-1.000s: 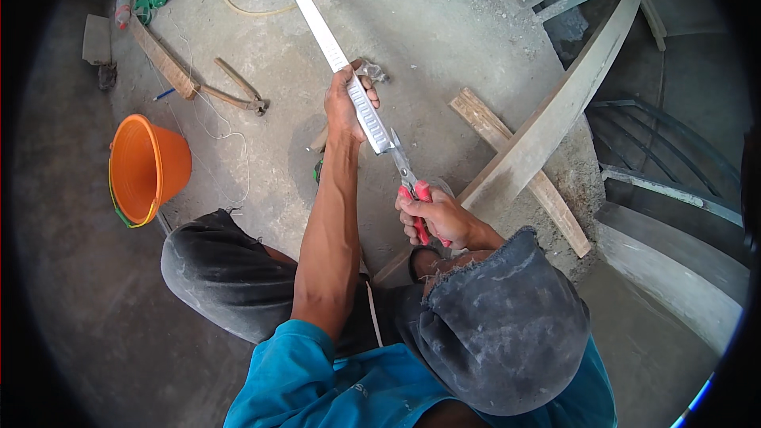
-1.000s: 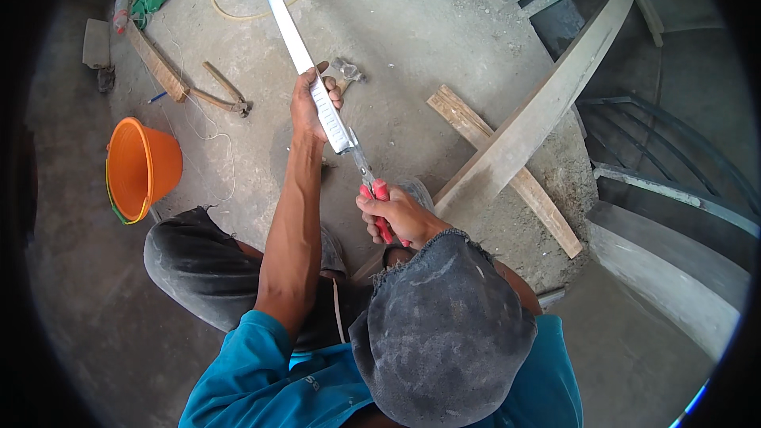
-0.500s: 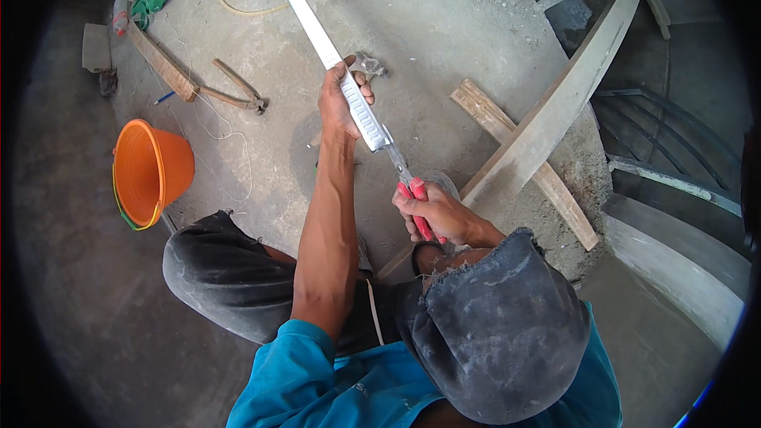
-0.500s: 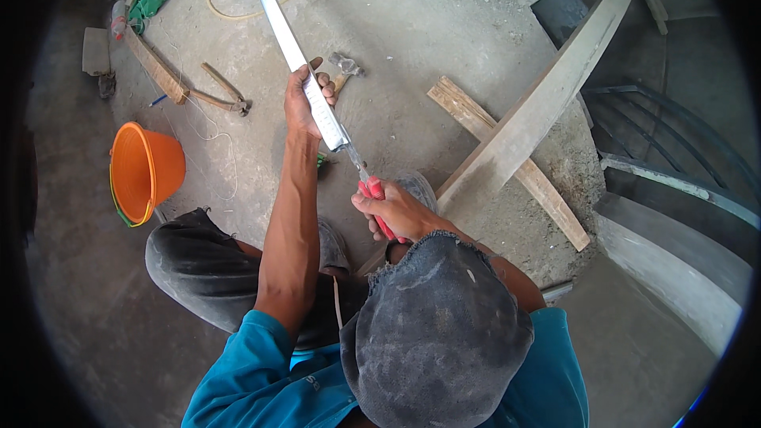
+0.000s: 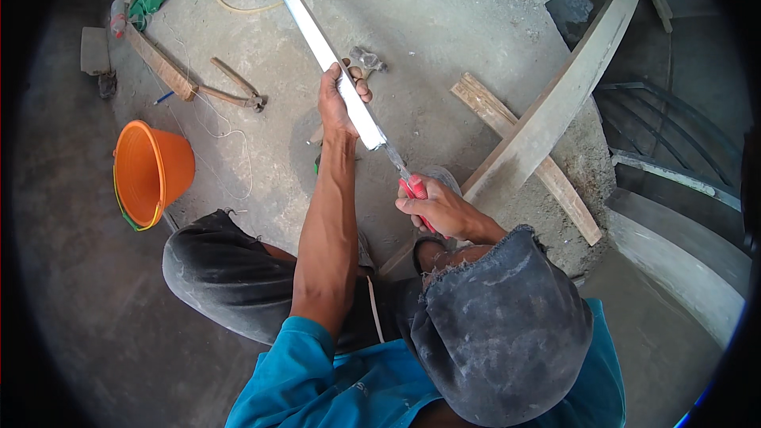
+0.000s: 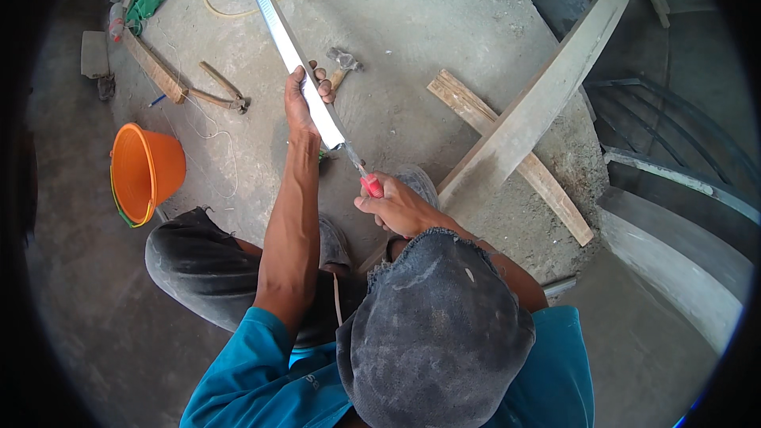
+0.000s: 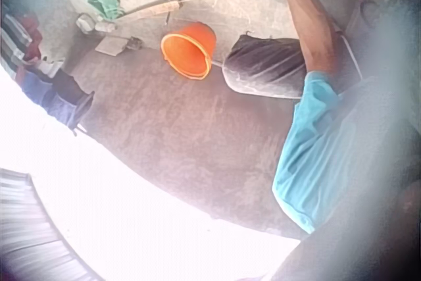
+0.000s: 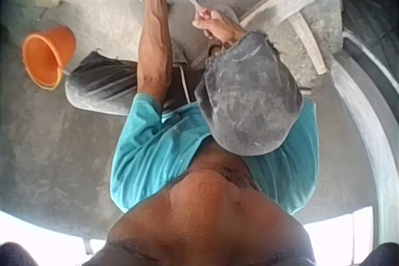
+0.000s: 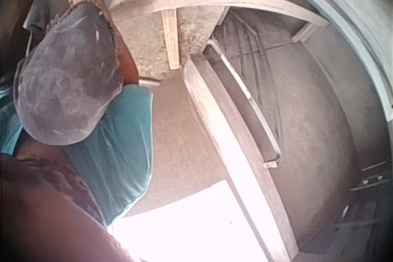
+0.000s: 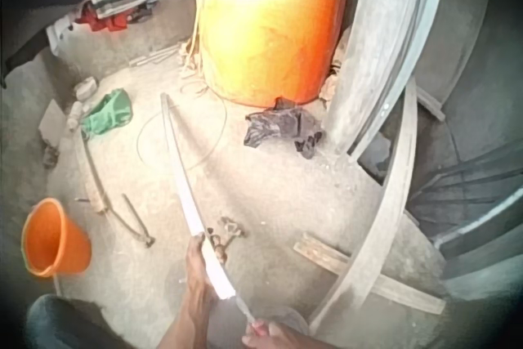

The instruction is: Using snips to cut and shape a metal stud or profile.

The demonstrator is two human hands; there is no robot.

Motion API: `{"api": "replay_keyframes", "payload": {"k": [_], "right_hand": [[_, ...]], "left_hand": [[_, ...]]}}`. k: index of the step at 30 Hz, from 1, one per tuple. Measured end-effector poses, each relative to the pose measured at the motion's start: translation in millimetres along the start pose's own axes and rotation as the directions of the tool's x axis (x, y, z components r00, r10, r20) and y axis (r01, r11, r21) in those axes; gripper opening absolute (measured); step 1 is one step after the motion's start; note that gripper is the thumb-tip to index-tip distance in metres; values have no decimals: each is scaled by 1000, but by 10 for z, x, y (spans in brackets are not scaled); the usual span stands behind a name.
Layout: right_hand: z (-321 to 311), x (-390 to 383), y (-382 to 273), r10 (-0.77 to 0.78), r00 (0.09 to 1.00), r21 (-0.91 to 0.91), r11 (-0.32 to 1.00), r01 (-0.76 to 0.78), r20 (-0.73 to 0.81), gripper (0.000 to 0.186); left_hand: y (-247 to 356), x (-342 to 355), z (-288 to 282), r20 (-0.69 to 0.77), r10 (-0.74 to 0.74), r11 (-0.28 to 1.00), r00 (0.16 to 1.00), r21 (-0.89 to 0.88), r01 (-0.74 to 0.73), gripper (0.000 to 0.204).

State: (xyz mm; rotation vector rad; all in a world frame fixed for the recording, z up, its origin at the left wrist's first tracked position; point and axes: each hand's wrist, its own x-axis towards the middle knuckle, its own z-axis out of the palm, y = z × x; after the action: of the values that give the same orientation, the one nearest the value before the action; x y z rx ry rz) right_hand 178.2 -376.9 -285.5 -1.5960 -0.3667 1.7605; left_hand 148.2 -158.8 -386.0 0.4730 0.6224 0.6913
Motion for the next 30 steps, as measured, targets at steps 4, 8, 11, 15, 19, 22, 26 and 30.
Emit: {"api": "replay_keyframes", "payload": {"k": [4, 8, 11, 15, 19, 22, 26, 30], "right_hand": [[32, 55, 54, 23, 1000, 118, 993, -25, 21, 31], [92, 92, 152, 25, 995, 370, 927, -58, 92, 25], [113, 87, 172, 39, 992, 447, 890, -87, 117, 24], [177, 119, 190, 56, 989, 512, 850, -120, 139, 18], [182, 122, 171, 73, 989, 537, 833, -132, 130, 19], [207, 156, 173, 64, 993, 567, 816, -112, 104, 27], [215, 167, 180, 37, 991, 570, 814, -106, 131, 30], [209, 156, 162, 60, 987, 569, 811, -134, 146, 30]], "left_hand": [[17, 2, -38, 6, 19, 999, 1000, 41, -19, 33], [1, -22, -2, 45, 23, 1000, 999, -13, -22, 37], [-48, -4, 0, 57, 24, 1000, 998, -18, -23, 38], [-73, 1, -45, 44, 30, 999, 999, -11, -30, 37], [-128, 21, -62, 65, 12, 999, 998, -39, -9, 37], [-130, 60, -124, 95, -5, 996, 995, -83, 13, 37], [-135, 65, -146, 141, -2, 992, 990, -127, 20, 39], [-113, 63, -157, 160, 0, 988, 987, -153, 24, 39]]}}
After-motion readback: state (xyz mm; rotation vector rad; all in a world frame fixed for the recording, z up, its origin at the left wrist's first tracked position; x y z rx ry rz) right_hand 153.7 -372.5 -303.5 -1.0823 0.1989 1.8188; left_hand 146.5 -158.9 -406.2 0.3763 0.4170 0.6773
